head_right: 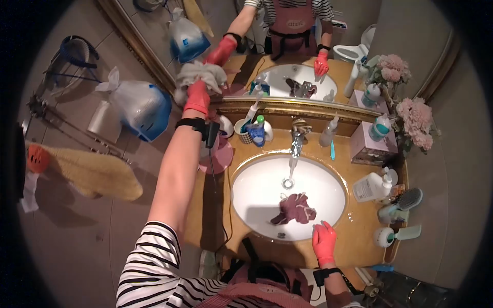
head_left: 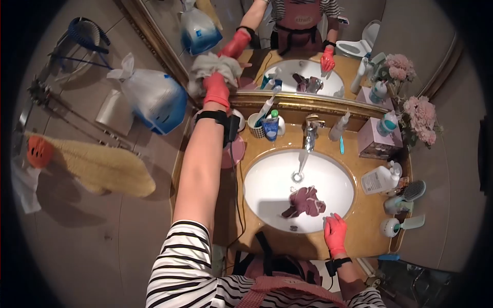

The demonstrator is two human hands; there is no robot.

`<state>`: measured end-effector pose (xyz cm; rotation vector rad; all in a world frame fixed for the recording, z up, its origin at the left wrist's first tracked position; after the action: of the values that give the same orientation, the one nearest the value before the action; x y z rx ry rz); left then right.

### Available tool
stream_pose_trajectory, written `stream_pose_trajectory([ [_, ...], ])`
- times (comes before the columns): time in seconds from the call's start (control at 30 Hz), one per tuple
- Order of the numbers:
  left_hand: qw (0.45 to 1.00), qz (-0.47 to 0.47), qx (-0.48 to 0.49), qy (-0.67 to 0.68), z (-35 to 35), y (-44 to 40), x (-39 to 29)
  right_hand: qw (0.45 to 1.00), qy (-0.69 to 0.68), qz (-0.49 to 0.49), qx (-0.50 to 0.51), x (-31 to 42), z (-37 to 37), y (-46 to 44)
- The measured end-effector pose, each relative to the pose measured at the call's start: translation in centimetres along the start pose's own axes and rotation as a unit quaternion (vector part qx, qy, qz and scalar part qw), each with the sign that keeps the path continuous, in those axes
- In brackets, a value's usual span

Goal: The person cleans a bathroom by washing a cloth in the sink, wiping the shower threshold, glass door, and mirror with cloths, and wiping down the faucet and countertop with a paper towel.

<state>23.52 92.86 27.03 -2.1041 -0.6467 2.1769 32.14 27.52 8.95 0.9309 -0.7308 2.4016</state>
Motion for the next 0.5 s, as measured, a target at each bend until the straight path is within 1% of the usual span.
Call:
stream_pose_trajectory([
  [0.07, 0.984, -0.024, 0.024, -0.177, -3.2, -0.6, 4.0, 1.0, 0.007, -0.008, 0.017, -0.2, -0.4, 0.0],
  [0.13, 0.928, -0.047, 0.054, -0.367, -3.7, 0.4, 8.9, 1.0, 0.006, -0.017, 0.019, 0.1, -0.5, 0.2],
  [0.2, 0.924, -0.059, 0.048, -0.375, -5.2, 2.7, 10.4, 1.0, 0.001, -0.016, 0.01, -0.2, -0.5, 0.1],
  [0.27, 0.955, -0.092, 0.039, -0.281, -6.2, 6.5, 10.3, 1.0, 0.007, -0.017, 0.012, -0.1, -0.4, -0.1],
  [0.33, 0.989, -0.02, 0.086, -0.12, -5.7, 11.4, 4.9, 1.0, 0.012, -0.016, 0.021, 0.2, -0.5, -0.1],
  [0.37, 0.989, -0.02, 0.082, -0.121, -6.6, 12.6, 4.4, 1.0, 0.013, -0.015, 0.021, 0.1, -0.5, 0.0],
  [0.47, 0.961, -0.057, 0.136, -0.233, -9.1, 14.7, 3.8, 1.0, 0.004, -0.014, 0.024, 0.2, -0.7, -0.1],
  [0.5, 0.98, 0.068, 0.126, -0.135, -6.2, 16.3, 1.0, 0.999, -0.001, -0.024, 0.022, 0.3, -0.5, -0.1],
])
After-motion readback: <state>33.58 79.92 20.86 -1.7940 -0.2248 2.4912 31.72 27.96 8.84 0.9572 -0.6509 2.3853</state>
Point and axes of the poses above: each hand's wrist, its own y-axis away from the middle knuckle, its own z-axis out of the back of the hand, x = y × z, the point moved 8 cm from there along -y, towards the middle knuckle, and after that the axes turned 15 degrees about -y, right-handed, at the moved point
